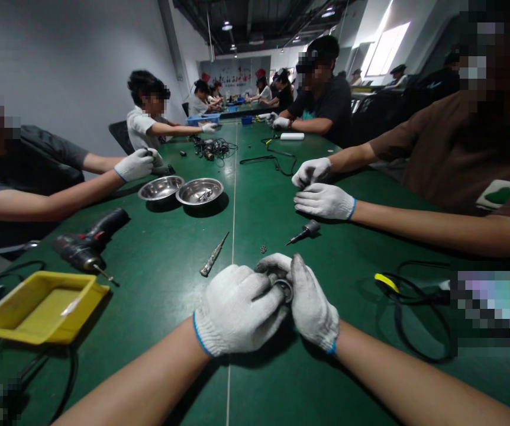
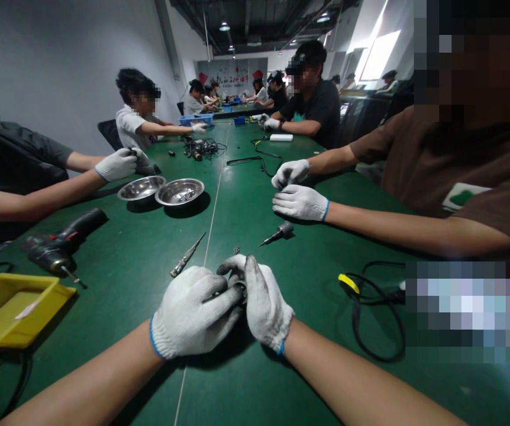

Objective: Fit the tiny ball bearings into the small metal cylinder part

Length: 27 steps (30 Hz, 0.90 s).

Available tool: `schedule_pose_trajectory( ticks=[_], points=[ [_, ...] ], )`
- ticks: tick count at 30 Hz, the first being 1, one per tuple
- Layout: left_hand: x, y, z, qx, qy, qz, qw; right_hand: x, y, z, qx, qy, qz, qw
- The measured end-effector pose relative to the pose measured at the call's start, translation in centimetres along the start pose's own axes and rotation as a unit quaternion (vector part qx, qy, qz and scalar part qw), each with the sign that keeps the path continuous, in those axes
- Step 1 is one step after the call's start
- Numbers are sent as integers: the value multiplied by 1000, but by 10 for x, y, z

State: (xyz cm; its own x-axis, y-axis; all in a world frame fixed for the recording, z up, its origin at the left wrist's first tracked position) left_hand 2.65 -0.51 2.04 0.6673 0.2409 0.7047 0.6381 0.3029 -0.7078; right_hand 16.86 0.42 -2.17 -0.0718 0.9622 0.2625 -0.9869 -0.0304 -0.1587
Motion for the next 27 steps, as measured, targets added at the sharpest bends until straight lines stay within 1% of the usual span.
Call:
schedule_pose_trajectory(
  ticks=[5,11,16,22,27],
  points=[
    [0,0,-1,-10,6,-6,1000,1,-1,0,-14,2,-3,1000],
    [3,-2,-1,-2,-5,-9,1000,1,-1,3,-5,-3,-1,1000],
    [2,-2,-1,-11,10,-17,1000,1,-2,2,-14,5,-3,1000],
    [3,-2,-2,-2,8,-23,1000,2,-1,2,4,8,0,1000],
    [3,-2,-1,6,8,-24,1000,1,0,-1,0,8,1,1000]
  ],
)
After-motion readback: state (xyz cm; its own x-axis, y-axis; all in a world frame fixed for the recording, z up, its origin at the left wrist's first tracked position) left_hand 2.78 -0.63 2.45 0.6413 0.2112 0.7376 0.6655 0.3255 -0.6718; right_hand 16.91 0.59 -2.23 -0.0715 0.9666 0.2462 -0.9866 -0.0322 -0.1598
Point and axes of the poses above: each hand's wrist, its own x-axis towards the middle knuckle, its own y-axis out of the palm, z = x × y, the point moved 3 cm from there along x, towards the middle knuckle, and after that the axes turned 6 degrees about -x, right-handed, at the moved point
